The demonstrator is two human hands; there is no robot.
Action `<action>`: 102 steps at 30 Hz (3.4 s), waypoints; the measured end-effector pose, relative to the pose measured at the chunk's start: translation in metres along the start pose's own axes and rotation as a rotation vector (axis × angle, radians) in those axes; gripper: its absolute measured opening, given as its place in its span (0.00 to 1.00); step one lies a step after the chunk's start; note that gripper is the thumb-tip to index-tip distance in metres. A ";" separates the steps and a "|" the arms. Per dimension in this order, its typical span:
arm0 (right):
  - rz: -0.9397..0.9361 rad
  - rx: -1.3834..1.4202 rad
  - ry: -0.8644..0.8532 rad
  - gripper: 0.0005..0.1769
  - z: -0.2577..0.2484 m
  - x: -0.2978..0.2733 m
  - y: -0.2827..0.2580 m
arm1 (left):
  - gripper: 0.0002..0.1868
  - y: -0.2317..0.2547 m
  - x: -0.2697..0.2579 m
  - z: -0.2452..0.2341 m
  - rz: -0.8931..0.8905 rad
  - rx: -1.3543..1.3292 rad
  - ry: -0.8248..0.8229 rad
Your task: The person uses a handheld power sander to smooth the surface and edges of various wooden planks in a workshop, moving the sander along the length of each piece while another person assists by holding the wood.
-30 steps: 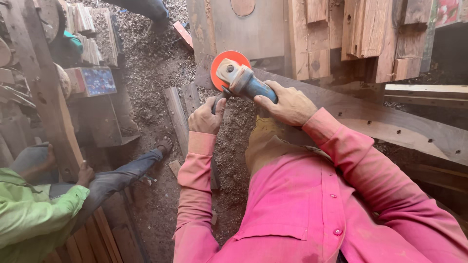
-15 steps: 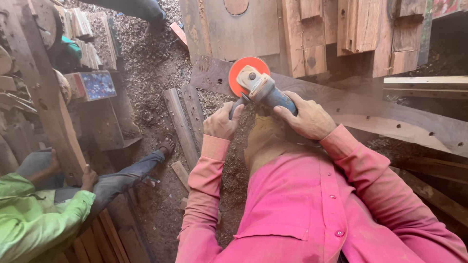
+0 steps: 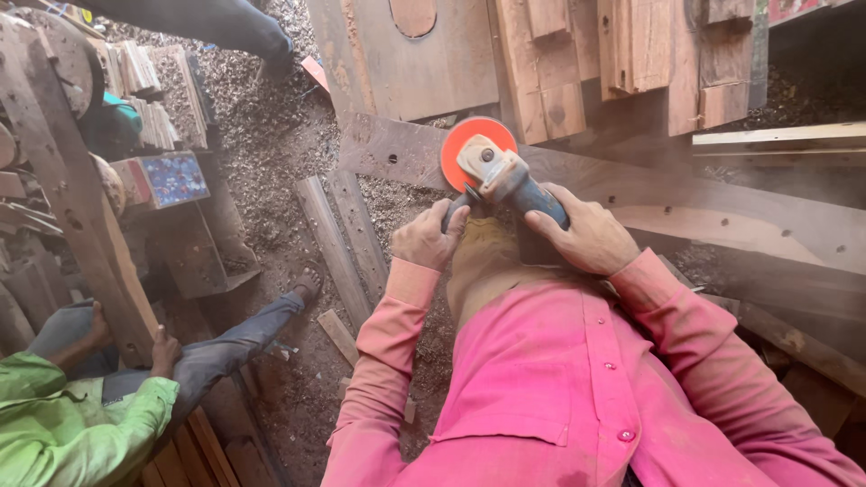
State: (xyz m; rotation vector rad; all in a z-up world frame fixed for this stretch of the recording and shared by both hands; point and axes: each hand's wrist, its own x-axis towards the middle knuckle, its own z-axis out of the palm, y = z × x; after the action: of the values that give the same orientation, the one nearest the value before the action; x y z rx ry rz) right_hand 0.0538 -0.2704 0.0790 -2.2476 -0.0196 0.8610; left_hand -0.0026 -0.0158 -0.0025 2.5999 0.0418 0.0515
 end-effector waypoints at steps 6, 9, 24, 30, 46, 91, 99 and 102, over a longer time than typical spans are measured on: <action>0.057 0.046 0.026 0.36 -0.001 -0.015 0.025 | 0.19 0.018 -0.003 0.011 0.050 -0.002 -0.017; 0.079 0.057 0.047 0.36 -0.002 -0.024 0.035 | 0.19 0.026 -0.003 0.016 0.068 0.003 -0.049; 0.204 0.118 0.175 0.37 -0.014 -0.077 0.112 | 0.19 0.086 -0.005 0.063 0.299 -0.077 -0.109; 0.107 0.183 0.302 0.33 -0.011 -0.103 0.139 | 0.20 0.109 -0.007 0.082 0.337 -0.088 -0.161; -0.210 -0.079 -0.127 0.35 0.066 0.055 -0.080 | 0.26 -0.086 -0.021 -0.064 -0.301 -0.069 0.037; 0.270 0.207 0.232 0.37 -0.008 -0.167 0.191 | 0.18 0.149 -0.069 0.103 0.441 -0.048 -0.171; 0.250 0.332 0.475 0.34 -0.002 -0.218 0.261 | 0.21 0.226 -0.055 0.141 0.618 -0.112 -0.266; 0.331 0.405 0.533 0.32 0.005 -0.237 0.286 | 0.20 0.254 -0.054 0.150 0.670 -0.161 -0.319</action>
State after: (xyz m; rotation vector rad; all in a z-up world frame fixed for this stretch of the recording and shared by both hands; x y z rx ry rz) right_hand -0.1983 -0.5394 0.0321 -2.0447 0.7231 0.3545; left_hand -0.0445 -0.3125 -0.0012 2.3179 -0.9041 -0.1150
